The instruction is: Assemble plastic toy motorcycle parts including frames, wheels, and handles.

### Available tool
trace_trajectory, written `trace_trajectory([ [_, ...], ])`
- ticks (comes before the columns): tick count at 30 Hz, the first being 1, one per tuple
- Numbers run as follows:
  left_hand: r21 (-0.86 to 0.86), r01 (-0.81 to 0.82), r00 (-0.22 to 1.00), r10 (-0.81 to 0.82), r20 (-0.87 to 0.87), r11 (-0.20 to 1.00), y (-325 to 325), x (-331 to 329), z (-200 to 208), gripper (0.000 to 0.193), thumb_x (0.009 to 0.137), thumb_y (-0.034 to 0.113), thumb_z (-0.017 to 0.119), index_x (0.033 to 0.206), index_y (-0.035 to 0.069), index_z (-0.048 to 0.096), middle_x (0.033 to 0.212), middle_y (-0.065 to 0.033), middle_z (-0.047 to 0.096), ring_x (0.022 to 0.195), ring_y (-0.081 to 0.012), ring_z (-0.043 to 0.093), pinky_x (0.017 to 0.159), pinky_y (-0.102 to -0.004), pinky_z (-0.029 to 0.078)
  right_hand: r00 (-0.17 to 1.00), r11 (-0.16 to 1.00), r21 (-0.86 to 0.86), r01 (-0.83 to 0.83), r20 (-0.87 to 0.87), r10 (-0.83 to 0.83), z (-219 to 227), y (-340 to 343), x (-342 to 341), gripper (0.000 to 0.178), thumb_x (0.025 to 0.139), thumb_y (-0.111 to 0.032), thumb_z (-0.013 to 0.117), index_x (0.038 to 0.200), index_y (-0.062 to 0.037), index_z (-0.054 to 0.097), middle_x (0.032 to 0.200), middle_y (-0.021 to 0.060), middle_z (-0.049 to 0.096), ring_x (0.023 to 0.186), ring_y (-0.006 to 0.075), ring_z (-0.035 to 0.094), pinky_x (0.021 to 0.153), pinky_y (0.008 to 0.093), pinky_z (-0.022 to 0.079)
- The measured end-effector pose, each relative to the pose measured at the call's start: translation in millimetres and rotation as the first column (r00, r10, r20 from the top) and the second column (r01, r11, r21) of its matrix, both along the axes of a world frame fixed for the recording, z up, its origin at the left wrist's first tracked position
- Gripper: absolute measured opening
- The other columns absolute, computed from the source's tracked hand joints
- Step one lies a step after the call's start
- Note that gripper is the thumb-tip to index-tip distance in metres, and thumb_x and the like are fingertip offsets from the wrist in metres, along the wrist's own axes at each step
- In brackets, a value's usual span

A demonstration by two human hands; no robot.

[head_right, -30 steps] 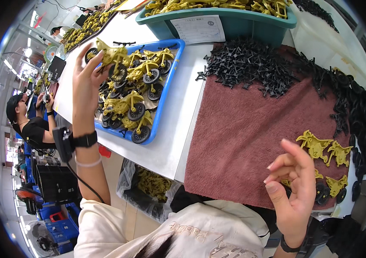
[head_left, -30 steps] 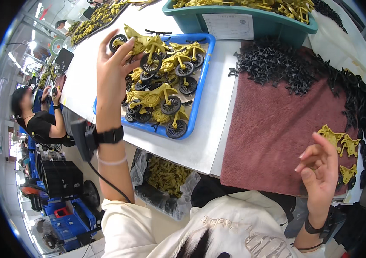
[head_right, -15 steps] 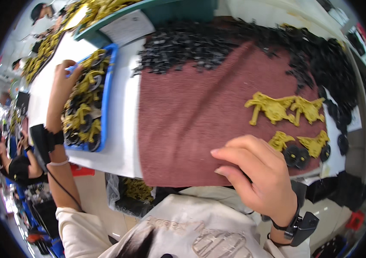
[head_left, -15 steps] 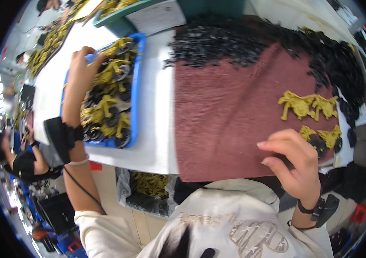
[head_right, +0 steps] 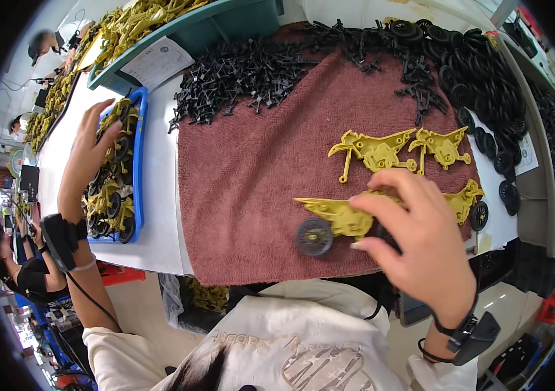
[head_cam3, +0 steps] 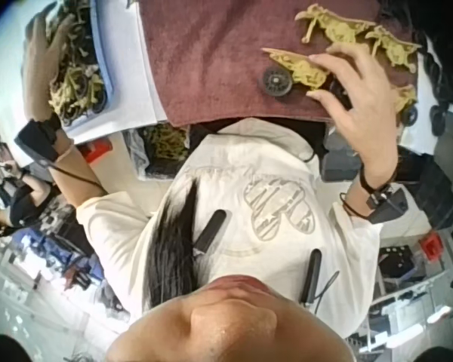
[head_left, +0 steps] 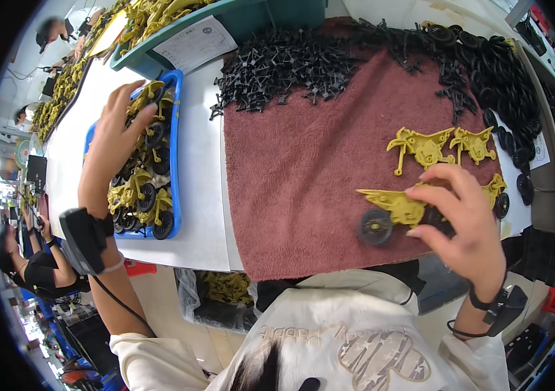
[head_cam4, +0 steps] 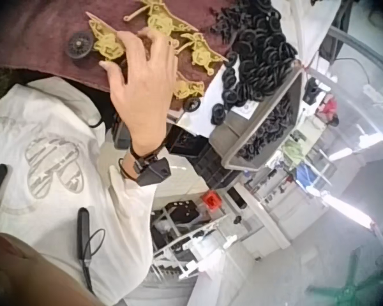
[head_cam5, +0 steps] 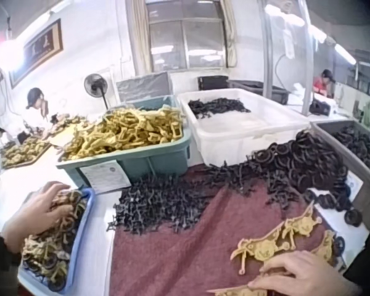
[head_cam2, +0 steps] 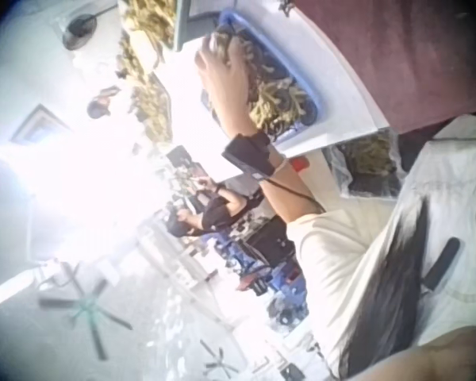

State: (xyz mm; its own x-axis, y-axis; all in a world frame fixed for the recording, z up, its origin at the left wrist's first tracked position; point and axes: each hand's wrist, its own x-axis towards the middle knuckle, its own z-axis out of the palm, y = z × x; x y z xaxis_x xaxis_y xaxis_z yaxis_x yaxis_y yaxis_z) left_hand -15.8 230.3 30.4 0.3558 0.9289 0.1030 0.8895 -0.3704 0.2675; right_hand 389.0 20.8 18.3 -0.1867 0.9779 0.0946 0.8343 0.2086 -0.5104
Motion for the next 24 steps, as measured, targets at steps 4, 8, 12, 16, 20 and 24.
trace_trajectory([
  [4,0.236,0.124,0.972,-0.166,0.168,0.964,-5.3,75.5,12.3,0.029,0.093,0.023,0.061,0.115,0.004,0.06,0.104,-0.0114,0.065,0.094,-0.0257,0.06,0.081,-0.0357,0.049,0.99,0.983,0.15,-0.103,0.111,0.086,-11.2,7.1,-30.0,0.045,0.07,-0.026,0.076,0.108,-0.0056,0.062,0.11,0.0108,0.055,0.096,0.028,0.055,0.081,0.0385,0.043],
  [8,0.195,0.488,0.873,-0.477,-0.104,0.851,-12.6,132.6,-8.6,0.017,0.082,0.012,0.066,0.098,0.005,0.066,0.092,-0.0096,0.064,0.092,-0.0311,0.06,0.081,-0.0378,0.048,0.982,0.962,0.2,-0.184,0.071,0.173,-9.8,16.0,-44.9,0.047,0.071,-0.03,0.076,0.108,-0.0064,0.062,0.11,0.0103,0.055,0.098,0.028,0.055,0.082,0.0385,0.042],
  [12,0.214,0.518,0.856,-0.503,-0.123,0.828,-4.3,153.8,-22.0,0.016,0.077,0.013,0.069,0.089,0.006,0.064,0.091,-0.0059,0.057,0.095,-0.0276,0.055,0.089,-0.0388,0.043,0.993,0.976,0.185,-0.112,0.053,0.104,9.4,15.5,-11.6,0.04,0.071,-0.028,0.076,0.102,-0.0058,0.064,0.104,0.0082,0.057,0.096,0.0288,0.056,0.082,0.0395,0.044],
  [16,0.155,0.464,0.884,-0.446,-0.14,0.872,-6.3,149.3,-26.3,0.022,0.076,0.01,0.071,0.093,0.006,0.058,0.098,-0.0095,0.052,0.101,-0.031,0.051,0.09,-0.0409,0.041,0.997,0.967,0.249,-0.058,0.071,0.042,16.9,37.2,26.4,0.033,0.073,-0.024,0.075,0.097,-0.0044,0.065,0.097,0.01,0.059,0.093,0.0299,0.057,0.081,0.0394,0.045],
  [20,0.098,0.467,0.882,-0.457,-0.113,0.879,-10.1,152.1,-25.3,0.024,0.079,0.008,0.069,0.096,0.006,0.052,0.098,-0.0112,0.05,0.102,-0.0328,0.049,0.089,-0.0417,0.04,0.993,0.962,0.257,-0.095,0.089,0.075,25.1,86.6,58.7,0.026,0.075,-0.018,0.073,0.093,-0.0018,0.063,0.097,0.0107,0.06,0.091,0.0298,0.057,0.081,0.0373,0.046],
  [24,0.17,0.461,0.887,-0.443,-0.133,0.871,-16.4,154.3,-22.7,0.018,0.083,0.007,0.063,0.094,0.004,0.048,0.095,-0.0128,0.048,0.096,-0.0346,0.048,0.086,-0.0424,0.039,0.976,0.95,0.27,-0.157,0.19,0.107,-1.2,143.4,71.6,0.02,0.076,-0.009,0.068,0.094,-0.0049,0.061,0.095,0.0097,0.06,0.092,0.0302,0.059,0.079,0.0386,0.048],
])
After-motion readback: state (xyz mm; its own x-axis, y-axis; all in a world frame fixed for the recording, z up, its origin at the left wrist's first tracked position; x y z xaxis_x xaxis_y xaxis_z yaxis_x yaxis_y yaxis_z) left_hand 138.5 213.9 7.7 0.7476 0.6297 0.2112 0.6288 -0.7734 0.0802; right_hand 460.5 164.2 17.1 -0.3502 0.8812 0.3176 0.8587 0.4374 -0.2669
